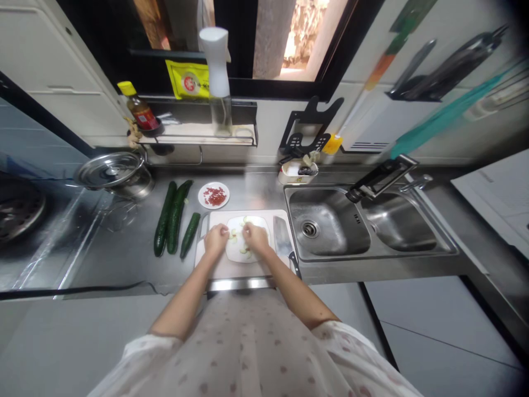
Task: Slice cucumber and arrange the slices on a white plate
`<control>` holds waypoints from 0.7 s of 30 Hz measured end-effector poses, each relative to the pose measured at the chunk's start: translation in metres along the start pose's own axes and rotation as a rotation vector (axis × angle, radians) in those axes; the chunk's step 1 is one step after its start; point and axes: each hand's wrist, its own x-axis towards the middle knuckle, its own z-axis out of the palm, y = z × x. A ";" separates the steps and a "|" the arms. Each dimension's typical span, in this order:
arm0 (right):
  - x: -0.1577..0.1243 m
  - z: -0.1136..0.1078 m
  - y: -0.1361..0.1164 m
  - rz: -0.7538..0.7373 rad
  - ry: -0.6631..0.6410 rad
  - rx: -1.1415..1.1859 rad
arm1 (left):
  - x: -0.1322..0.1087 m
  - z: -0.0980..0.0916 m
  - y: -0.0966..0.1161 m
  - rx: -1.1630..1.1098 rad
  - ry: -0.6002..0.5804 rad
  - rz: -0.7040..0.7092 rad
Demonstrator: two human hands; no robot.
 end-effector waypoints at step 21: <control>-0.076 -0.007 0.071 0.382 0.085 0.230 | -0.038 0.012 -0.043 -0.406 -0.096 -0.145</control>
